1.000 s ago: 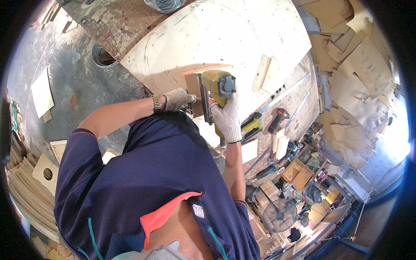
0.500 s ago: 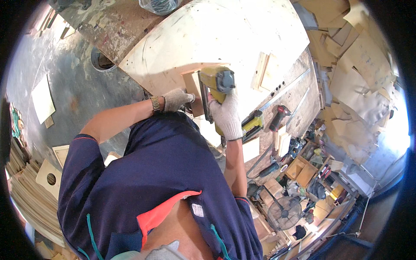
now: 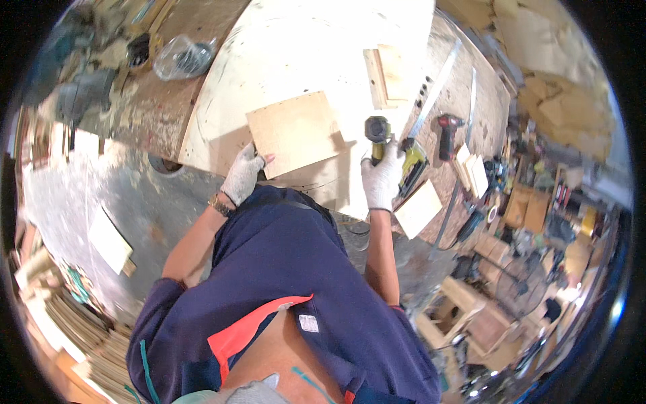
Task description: The person assembles small wooden boxes by aligning flat wooden panels and securing them with a pneumatic nail gun. They repeatedly position the panels, fire nails along the edges, and rotate the partially assembled boxes to attach additional sides.
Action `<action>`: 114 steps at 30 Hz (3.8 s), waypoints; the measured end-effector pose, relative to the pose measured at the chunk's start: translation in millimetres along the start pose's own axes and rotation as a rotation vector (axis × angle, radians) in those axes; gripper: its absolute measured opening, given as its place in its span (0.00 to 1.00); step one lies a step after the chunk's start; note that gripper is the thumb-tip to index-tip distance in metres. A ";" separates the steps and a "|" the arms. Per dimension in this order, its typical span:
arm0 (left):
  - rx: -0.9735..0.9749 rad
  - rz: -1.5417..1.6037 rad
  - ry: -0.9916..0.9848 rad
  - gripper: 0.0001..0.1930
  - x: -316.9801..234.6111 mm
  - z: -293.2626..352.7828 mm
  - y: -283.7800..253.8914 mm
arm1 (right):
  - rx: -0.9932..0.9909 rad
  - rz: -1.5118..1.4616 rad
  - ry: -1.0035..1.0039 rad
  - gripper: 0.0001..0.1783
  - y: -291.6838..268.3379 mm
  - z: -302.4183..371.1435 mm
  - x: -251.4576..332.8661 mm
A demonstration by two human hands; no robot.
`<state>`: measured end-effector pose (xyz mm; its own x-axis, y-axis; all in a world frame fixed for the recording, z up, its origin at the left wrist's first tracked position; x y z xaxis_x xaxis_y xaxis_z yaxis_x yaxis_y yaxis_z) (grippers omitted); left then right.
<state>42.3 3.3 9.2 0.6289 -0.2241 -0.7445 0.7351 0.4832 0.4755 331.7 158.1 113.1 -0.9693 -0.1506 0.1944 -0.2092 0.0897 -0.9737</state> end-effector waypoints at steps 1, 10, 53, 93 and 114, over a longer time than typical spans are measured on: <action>-0.003 0.007 -0.063 0.26 -4.1 4.3 2.0 | 0.128 0.056 0.131 0.47 14.5 3.6 -2.5; -0.235 -0.210 -0.009 0.26 -34.7 -44.6 -44.2 | 0.271 0.042 0.057 0.42 79.4 53.1 -5.9; -0.416 -0.239 0.261 0.23 -58.1 -11.2 -56.7 | 0.871 -0.761 -0.124 0.28 136.6 -35.7 65.7; 0.066 -1.710 0.403 0.46 -35.3 -70.3 -76.1 | 0.883 -1.747 0.414 0.22 158.0 -21.2 124.4; 0.328 -1.505 0.684 0.10 -25.3 -73.7 -51.9 | 0.615 -0.775 -0.079 0.19 120.6 -64.4 112.2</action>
<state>-30.4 46.3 -31.1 -0.7841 0.1354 -0.6057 0.6105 -0.0070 -0.7920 189.4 215.4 25.1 -0.5766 -0.0187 0.8168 -0.6565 -0.5846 -0.4767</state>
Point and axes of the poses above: each hand's wrist, its own z-axis away from the middle knuckle, its own y-axis out of the palm, x = y × z, the point moved 5 cm from there along -z, towards the middle knuckle, and after that the axes turned 7 degrees about z, right-handed, at the moved point
